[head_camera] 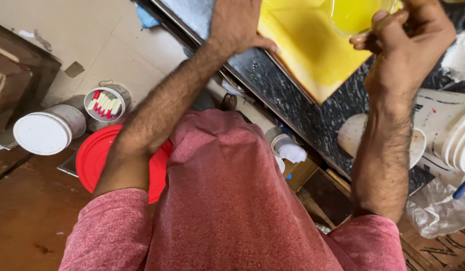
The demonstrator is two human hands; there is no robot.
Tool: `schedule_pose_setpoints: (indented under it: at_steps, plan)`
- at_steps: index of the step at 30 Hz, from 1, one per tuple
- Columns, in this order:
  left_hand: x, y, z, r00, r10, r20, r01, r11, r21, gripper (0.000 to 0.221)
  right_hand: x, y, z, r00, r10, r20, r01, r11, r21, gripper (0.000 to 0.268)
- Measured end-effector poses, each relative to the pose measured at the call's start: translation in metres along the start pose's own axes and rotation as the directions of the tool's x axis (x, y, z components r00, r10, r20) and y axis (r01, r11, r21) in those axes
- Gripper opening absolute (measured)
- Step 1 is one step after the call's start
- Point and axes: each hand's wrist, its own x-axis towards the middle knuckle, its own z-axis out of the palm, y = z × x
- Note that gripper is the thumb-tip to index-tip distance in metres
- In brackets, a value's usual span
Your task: The person prepares a cake by pouring a yellow liquid over a sponge sheet and spreading white frosting across its surface using a metal spatula.
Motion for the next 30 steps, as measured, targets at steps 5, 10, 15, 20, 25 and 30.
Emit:
schedule_pose_setpoints:
  at_steps: [5,10,15,20,25,30]
  plan:
    - [-0.021,0.083,0.032,0.966,0.164,-0.201,-0.151,0.985,0.080,0.156,-0.037,0.007,-0.042,0.992,0.058,-0.110,-0.063,0.997,-0.040,0.022]
    - [-0.054,0.159,0.077,0.993,0.088,-0.081,-0.083,0.994,0.069,0.157,-0.072,0.030,-0.095,0.983,0.073,-0.171,-0.095,0.987,-0.126,0.026]
    - [-0.079,0.209,0.126,0.987,0.116,-0.110,-0.114,0.993,0.020,0.155,-0.103,0.044,-0.129,0.987,0.038,-0.158,-0.070,0.977,-0.202,0.033]
    - [-0.092,0.219,0.161,0.982,0.150,-0.118,-0.146,0.988,0.044,0.152,-0.116,0.047,-0.128,0.983,0.067,-0.172,-0.105,0.969,-0.222,0.030]
    - [-0.084,0.200,0.183,0.822,-0.072,-0.564,-0.004,0.991,-0.132,0.148,-0.113,0.051,-0.111,0.986,0.098,-0.132,-0.126,0.966,-0.224,0.031]
    - [-0.052,0.190,0.180,0.718,-0.251,-0.649,0.080,0.956,-0.282,0.148,-0.092,0.047,-0.080,0.997,0.061,-0.039,-0.067,0.980,-0.187,0.030]
